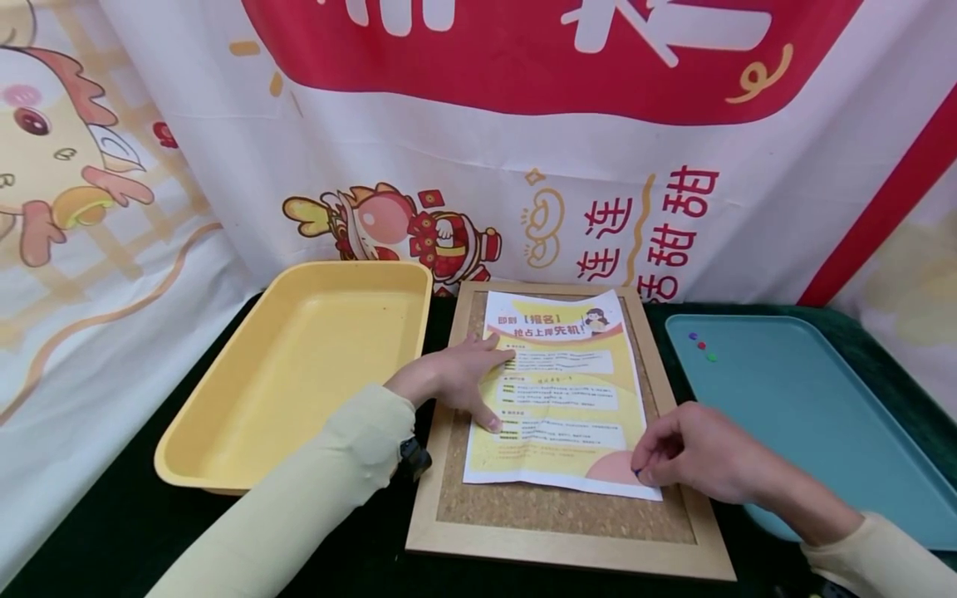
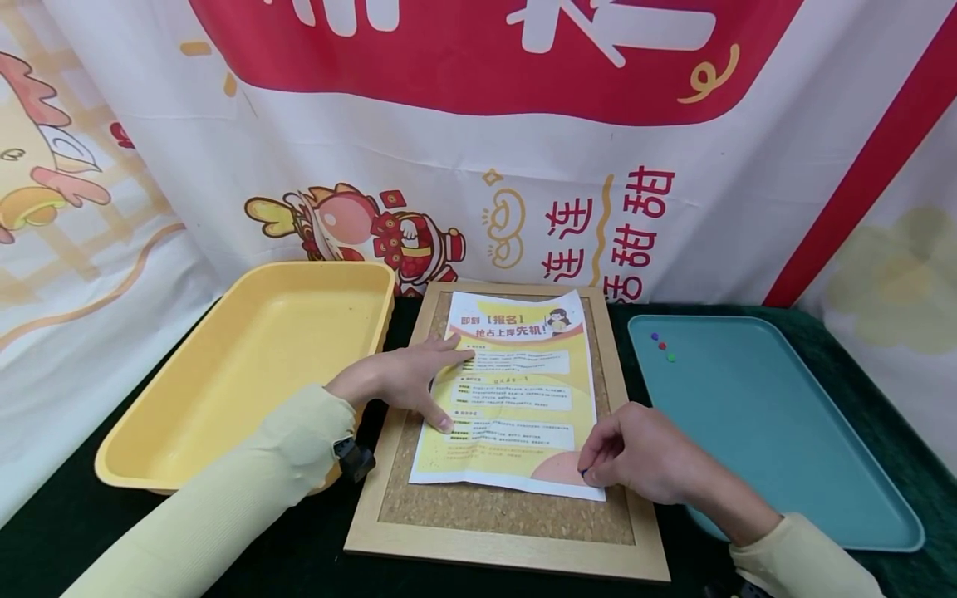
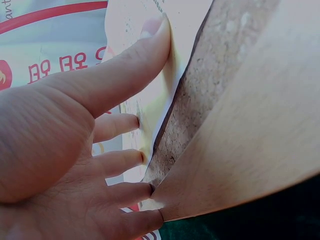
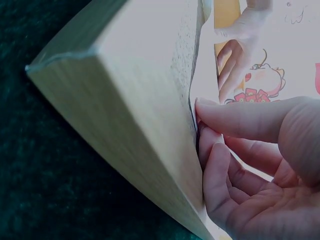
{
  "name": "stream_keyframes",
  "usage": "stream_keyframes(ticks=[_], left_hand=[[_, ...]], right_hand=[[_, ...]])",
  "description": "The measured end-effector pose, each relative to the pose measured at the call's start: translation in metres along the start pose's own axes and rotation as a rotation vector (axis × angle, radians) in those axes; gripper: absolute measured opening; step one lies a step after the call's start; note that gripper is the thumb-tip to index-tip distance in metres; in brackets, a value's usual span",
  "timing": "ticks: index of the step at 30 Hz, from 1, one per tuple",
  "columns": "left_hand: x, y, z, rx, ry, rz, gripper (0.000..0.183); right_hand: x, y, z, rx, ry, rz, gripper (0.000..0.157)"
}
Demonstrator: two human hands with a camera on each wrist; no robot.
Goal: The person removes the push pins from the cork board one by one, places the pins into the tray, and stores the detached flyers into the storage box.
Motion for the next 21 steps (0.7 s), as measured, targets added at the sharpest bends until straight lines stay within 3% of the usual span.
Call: stream_keyframes(ticks=[21], left_hand=[[0.0013,0.0005,0.0012,0.004,0.004,0.005,0.109]], right_hand=[[0.0009,0.0019,0.0031,-0.076,-0.013,-0.098,0.003]])
Point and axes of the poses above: each hand's wrist, its own z-axis away from the middle knuckle, its own y-axis out of the back of the hand, x = y × z, the point moved 6 cm from there along -z, towards the middle knuckle, and after that the axes turned 11 degrees about -x, right-handed, at the moved point
